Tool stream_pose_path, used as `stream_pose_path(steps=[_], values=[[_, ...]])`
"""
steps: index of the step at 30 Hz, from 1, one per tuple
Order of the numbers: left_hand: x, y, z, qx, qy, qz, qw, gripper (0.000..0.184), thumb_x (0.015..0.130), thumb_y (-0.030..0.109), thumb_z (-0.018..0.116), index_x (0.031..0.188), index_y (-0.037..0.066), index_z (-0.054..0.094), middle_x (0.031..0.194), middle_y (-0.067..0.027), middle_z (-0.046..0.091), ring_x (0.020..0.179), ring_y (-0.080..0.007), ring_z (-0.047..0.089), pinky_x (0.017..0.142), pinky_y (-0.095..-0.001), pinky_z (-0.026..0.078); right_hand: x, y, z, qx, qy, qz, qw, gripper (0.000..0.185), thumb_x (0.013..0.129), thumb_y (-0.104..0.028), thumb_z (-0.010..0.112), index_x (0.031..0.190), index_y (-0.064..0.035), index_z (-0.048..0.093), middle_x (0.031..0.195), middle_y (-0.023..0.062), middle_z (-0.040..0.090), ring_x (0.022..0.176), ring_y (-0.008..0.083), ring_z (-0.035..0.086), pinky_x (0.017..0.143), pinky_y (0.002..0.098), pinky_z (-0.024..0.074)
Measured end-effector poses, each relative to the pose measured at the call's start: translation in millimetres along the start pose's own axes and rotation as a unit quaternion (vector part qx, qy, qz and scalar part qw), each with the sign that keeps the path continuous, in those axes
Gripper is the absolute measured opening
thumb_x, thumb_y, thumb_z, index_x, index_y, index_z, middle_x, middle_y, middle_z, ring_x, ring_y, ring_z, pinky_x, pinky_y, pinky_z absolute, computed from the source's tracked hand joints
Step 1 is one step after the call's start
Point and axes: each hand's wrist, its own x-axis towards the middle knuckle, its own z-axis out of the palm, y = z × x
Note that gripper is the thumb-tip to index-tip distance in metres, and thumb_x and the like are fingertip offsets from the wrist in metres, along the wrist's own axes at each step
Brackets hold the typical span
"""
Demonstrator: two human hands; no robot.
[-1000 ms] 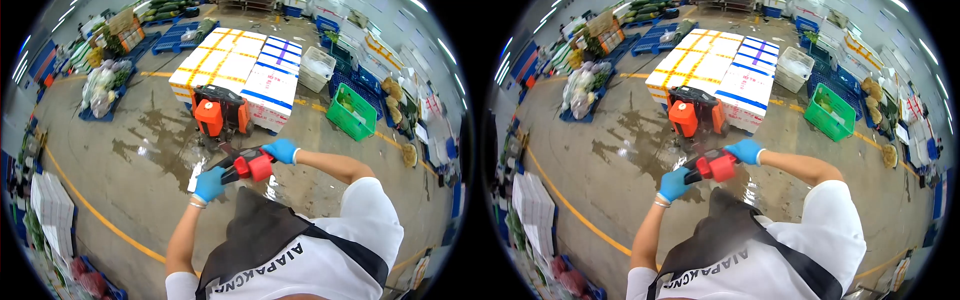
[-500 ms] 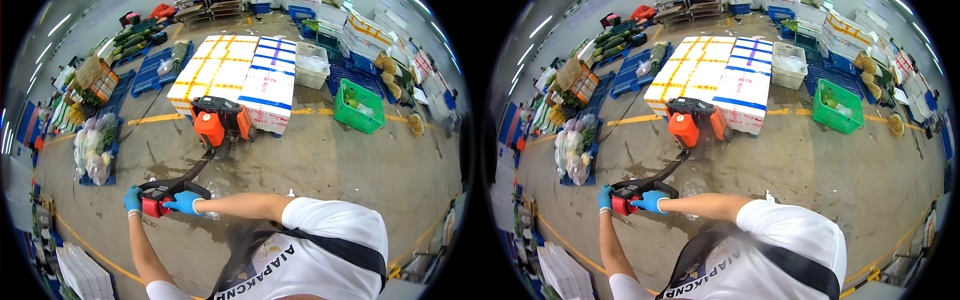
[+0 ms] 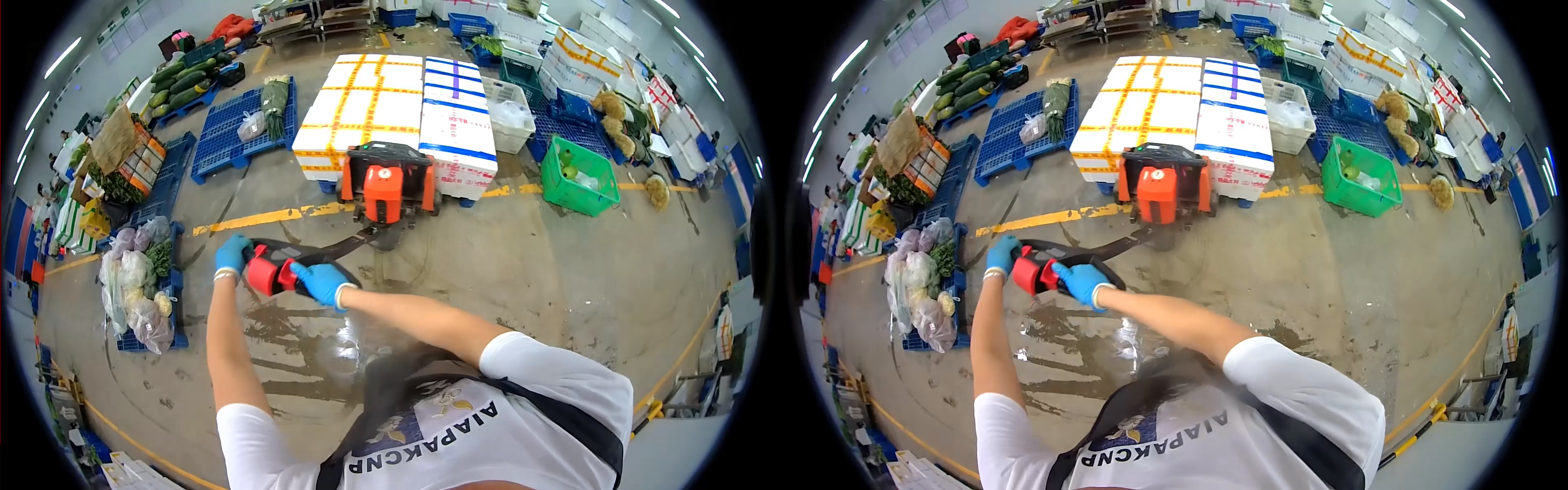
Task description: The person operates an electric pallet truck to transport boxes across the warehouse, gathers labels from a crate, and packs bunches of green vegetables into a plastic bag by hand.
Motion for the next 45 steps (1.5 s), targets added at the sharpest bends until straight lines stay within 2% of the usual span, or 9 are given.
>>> stream_pose_path(steps=[5, 6, 11, 18, 22, 28, 30, 37, 45], values=[[93, -6, 24, -0.024, 0.016, -0.061, 0.998, 0.022, 0.084, 0.024, 0.053, 0.087, 0.006, 0.065, 0.081, -0.0130, 0.066, 0.074, -0.0256, 0.063, 0.069, -0.0340, 0.048, 50, -1, -30, 0.072, 0.057, 0.062, 0.994, 0.078, 0.095, -0.063, 0.027, 0.074, 0.0038, 0.063, 0.063, 0.0220, 0.060, 0.060, 0.0335, 0.062, 0.064, 0.0429, 0.0478], [102, -6, 27, 0.122, 0.034, 0.081, 0.989, 0.022, 0.084, 0.025, 0.053, 0.089, 0.006, 0.065, 0.085, -0.0137, 0.068, 0.077, -0.0290, 0.064, 0.071, -0.0353, 0.049, 53, -3, -39, 0.090, 0.054, 0.086, 0.991, 0.077, 0.095, -0.062, 0.028, 0.075, 0.0038, 0.063, 0.063, 0.0208, 0.060, 0.058, 0.0324, 0.061, 0.063, 0.0424, 0.0480], [133, -30, 65, 0.052, -0.029, -0.007, 0.998, 0.018, 0.084, 0.021, 0.053, 0.090, 0.009, 0.066, 0.091, -0.0127, 0.067, 0.081, -0.0317, 0.064, 0.073, -0.0365, 0.050, 93, 41, -17, 0.051, 0.071, 0.089, 0.992, 0.074, 0.096, -0.059, 0.028, 0.077, 0.0039, 0.062, 0.068, 0.0227, 0.061, 0.063, 0.0357, 0.061, 0.066, 0.0438, 0.0478], [179, -149, 172, 0.213, 0.018, 0.316, 0.924, 0.009, 0.075, 0.013, 0.060, 0.080, 0.013, 0.068, 0.086, -0.0127, 0.064, 0.081, -0.0327, 0.064, 0.069, -0.0422, 0.051, 180, 205, 37, -0.152, 0.150, -0.152, 0.965, 0.041, 0.102, -0.036, 0.029, 0.111, -0.0055, 0.056, 0.092, 0.0253, 0.062, 0.084, 0.0437, 0.059, 0.076, 0.0475, 0.0454], [200, -162, 307, 0.193, -0.017, 0.399, 0.896, 0.013, 0.065, 0.013, 0.069, 0.077, 0.013, 0.063, 0.084, -0.0109, 0.064, 0.087, -0.0316, 0.061, 0.074, -0.0416, 0.047, 184, 351, 9, -0.195, 0.197, -0.150, 0.949, 0.036, 0.097, -0.035, 0.045, 0.114, -0.0067, 0.058, 0.092, 0.0209, 0.065, 0.088, 0.0397, 0.062, 0.079, 0.0434, 0.0489], [225, -138, 472, 0.169, -0.091, 0.484, 0.854, 0.019, 0.069, 0.025, 0.073, 0.073, 0.009, 0.064, 0.076, -0.0155, 0.065, 0.076, -0.0360, 0.064, 0.066, -0.0464, 0.049, 163, 489, -49, -0.221, 0.214, 0.027, 0.951, 0.044, 0.093, -0.039, 0.053, 0.119, -0.0051, 0.059, 0.101, 0.0161, 0.067, 0.086, 0.0270, 0.067, 0.077, 0.0363, 0.0516], [235, -130, 525, 0.139, -0.113, 0.510, 0.841, 0.018, 0.066, 0.023, 0.073, 0.074, 0.008, 0.066, 0.076, -0.0150, 0.066, 0.077, -0.0352, 0.064, 0.069, -0.0451, 0.050, 160, 542, -61, -0.057, 0.284, -0.009, 0.957, 0.038, 0.094, -0.029, 0.054, 0.122, -0.0044, 0.058, 0.100, 0.0150, 0.068, 0.087, 0.0221, 0.066, 0.078, 0.0346, 0.0518], [283, -130, 678, 0.151, -0.073, 0.544, 0.822, 0.007, 0.075, 0.014, 0.059, 0.075, 0.012, 0.066, 0.073, -0.0127, 0.066, 0.073, -0.0312, 0.065, 0.067, -0.0422, 0.044, 201, 670, -103, -0.073, 0.413, -0.085, 0.904, 0.031, 0.093, -0.017, 0.049, 0.113, 0.0006, 0.065, 0.100, 0.0125, 0.068, 0.089, 0.0191, 0.064, 0.081, 0.0319, 0.0514], [289, -157, 710, 0.122, -0.067, 0.570, 0.810, 0.007, 0.074, 0.013, 0.059, 0.075, 0.010, 0.065, 0.074, -0.0135, 0.066, 0.070, -0.0331, 0.065, 0.066, -0.0449, 0.048, 231, 709, -87, 0.048, 0.467, -0.061, 0.881, 0.040, 0.101, -0.033, 0.042, 0.114, -0.0038, 0.066, 0.106, 0.0061, 0.067, 0.091, 0.0165, 0.060, 0.088, 0.0292, 0.0472]])
